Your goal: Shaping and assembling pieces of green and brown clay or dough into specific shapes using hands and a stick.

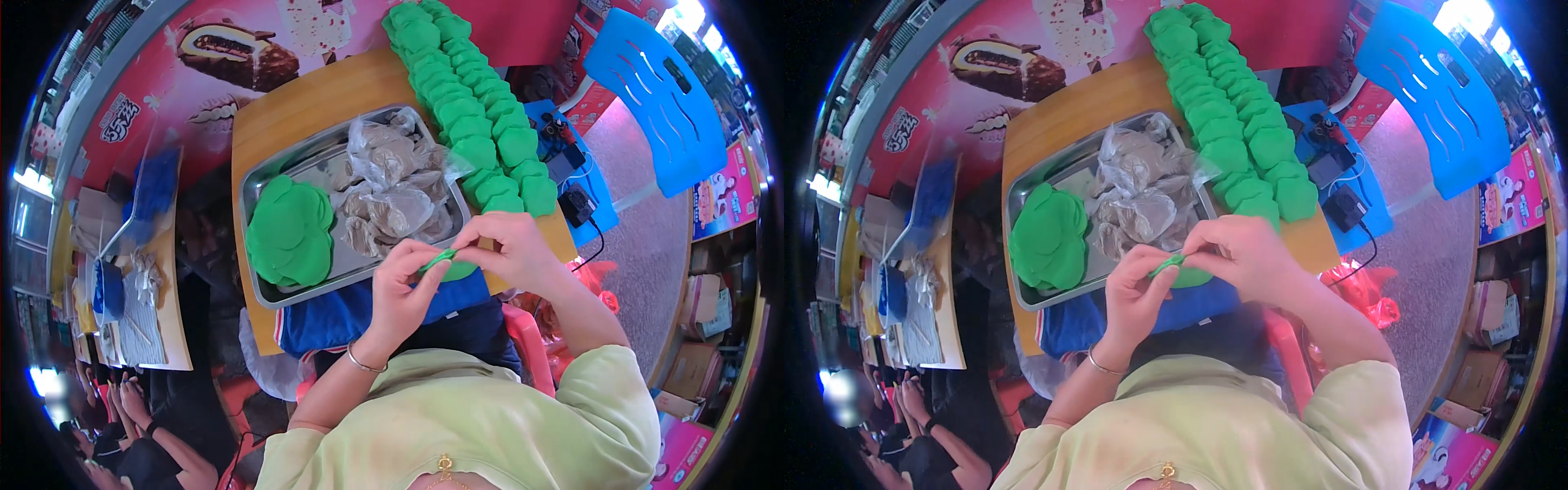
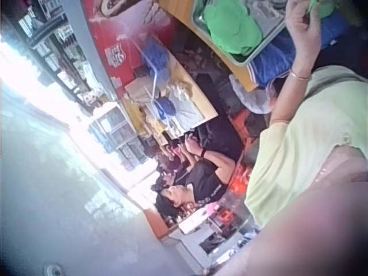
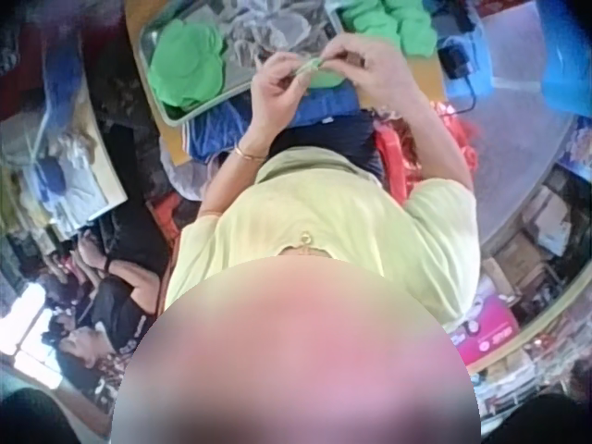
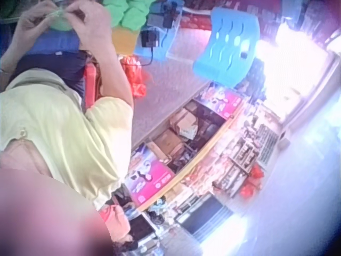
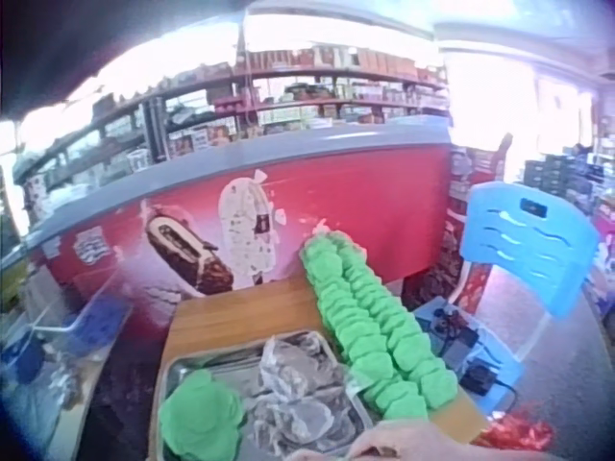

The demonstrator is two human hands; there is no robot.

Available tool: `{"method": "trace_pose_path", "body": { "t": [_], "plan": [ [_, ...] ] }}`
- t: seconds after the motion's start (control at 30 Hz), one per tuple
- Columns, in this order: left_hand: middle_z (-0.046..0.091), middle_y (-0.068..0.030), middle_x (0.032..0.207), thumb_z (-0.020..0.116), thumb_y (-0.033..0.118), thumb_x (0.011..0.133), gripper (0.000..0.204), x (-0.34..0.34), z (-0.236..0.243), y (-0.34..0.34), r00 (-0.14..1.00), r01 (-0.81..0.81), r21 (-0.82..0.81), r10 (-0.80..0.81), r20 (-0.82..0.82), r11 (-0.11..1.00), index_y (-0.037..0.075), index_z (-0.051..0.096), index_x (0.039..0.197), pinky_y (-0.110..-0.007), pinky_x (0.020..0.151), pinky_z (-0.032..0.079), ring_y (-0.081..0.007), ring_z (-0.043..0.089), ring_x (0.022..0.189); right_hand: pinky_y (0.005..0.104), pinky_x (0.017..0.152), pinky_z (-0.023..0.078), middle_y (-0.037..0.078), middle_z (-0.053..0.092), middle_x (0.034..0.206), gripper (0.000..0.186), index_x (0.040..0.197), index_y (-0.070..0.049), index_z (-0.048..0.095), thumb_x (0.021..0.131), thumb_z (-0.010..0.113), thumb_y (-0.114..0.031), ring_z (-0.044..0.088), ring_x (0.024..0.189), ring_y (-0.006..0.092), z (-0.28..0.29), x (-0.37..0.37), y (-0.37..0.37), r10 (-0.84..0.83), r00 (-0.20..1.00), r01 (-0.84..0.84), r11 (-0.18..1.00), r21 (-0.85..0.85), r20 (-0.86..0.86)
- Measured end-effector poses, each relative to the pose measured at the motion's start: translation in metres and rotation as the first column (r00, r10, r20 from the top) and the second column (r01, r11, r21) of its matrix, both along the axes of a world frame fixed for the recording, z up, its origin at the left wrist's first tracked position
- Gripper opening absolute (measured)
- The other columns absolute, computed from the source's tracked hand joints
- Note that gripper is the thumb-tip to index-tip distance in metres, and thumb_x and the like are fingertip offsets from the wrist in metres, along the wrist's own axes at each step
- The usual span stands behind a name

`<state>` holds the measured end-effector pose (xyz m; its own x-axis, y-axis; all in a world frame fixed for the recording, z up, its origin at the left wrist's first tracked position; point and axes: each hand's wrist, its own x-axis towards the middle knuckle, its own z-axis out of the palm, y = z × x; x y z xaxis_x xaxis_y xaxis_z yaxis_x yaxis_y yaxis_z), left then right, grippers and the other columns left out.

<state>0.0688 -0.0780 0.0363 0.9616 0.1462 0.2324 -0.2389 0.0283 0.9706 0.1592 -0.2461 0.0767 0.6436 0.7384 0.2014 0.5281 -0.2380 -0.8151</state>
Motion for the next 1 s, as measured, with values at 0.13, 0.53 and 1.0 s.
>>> {"method": "trace_pose_path", "body": {
  "t": [0.13, 0.53, 1.0],
  "plan": [
    [0.056, -0.0109, 0.117, 0.062, 0.000, 0.083, 0.035, 0.002, 0.005, -0.002, 0.993, 0.113, 0.135, -0.116, 0.015, 0.984, 0.004, 0.059, 0.118, -0.025, 0.072, 0.054, -0.0154, 0.059, 0.097, 0.0226, 0.053, 0.042, 0.004, 0.061, 0.076, 0.007, 0.084, -0.003, 0.062, 0.078, 0.066, -0.005, 0.057, 0.067, 0.0094, 0.003, 0.019, -0.024, -0.092, 0.995, 0.092, 0.996, -0.005, 0.046],
    [0.058, -0.0081, 0.101, 0.057, -0.002, 0.086, 0.013, -0.037, -0.024, 0.045, 0.995, -0.096, 0.106, 0.097, 0.002, 0.990, -0.001, 0.063, 0.098, -0.021, 0.070, 0.051, -0.0125, 0.060, 0.087, 0.0258, 0.060, 0.050, 0.004, 0.061, 0.079, 0.014, 0.092, 0.000, 0.057, 0.087, 0.059, -0.013, 0.058, 0.072, 0.0099, -0.022, 0.106, -0.046, -0.424, 0.905, 0.424, 0.905, 0.016, -0.036],
    [0.057, -0.0075, 0.098, 0.053, -0.001, 0.089, 0.014, -0.093, -0.030, 0.071, 0.965, -0.191, 0.058, 0.199, -0.173, 0.980, -0.002, 0.062, 0.100, -0.023, 0.072, 0.051, -0.0136, 0.062, 0.085, 0.0290, 0.060, 0.048, 0.010, 0.062, 0.076, 0.013, 0.090, 0.001, 0.057, 0.083, 0.061, -0.010, 0.060, 0.069, 0.0160, -0.032, 0.119, -0.021, -0.375, 0.902, 0.389, 0.921, -0.026, 0.213]
  ]
}}
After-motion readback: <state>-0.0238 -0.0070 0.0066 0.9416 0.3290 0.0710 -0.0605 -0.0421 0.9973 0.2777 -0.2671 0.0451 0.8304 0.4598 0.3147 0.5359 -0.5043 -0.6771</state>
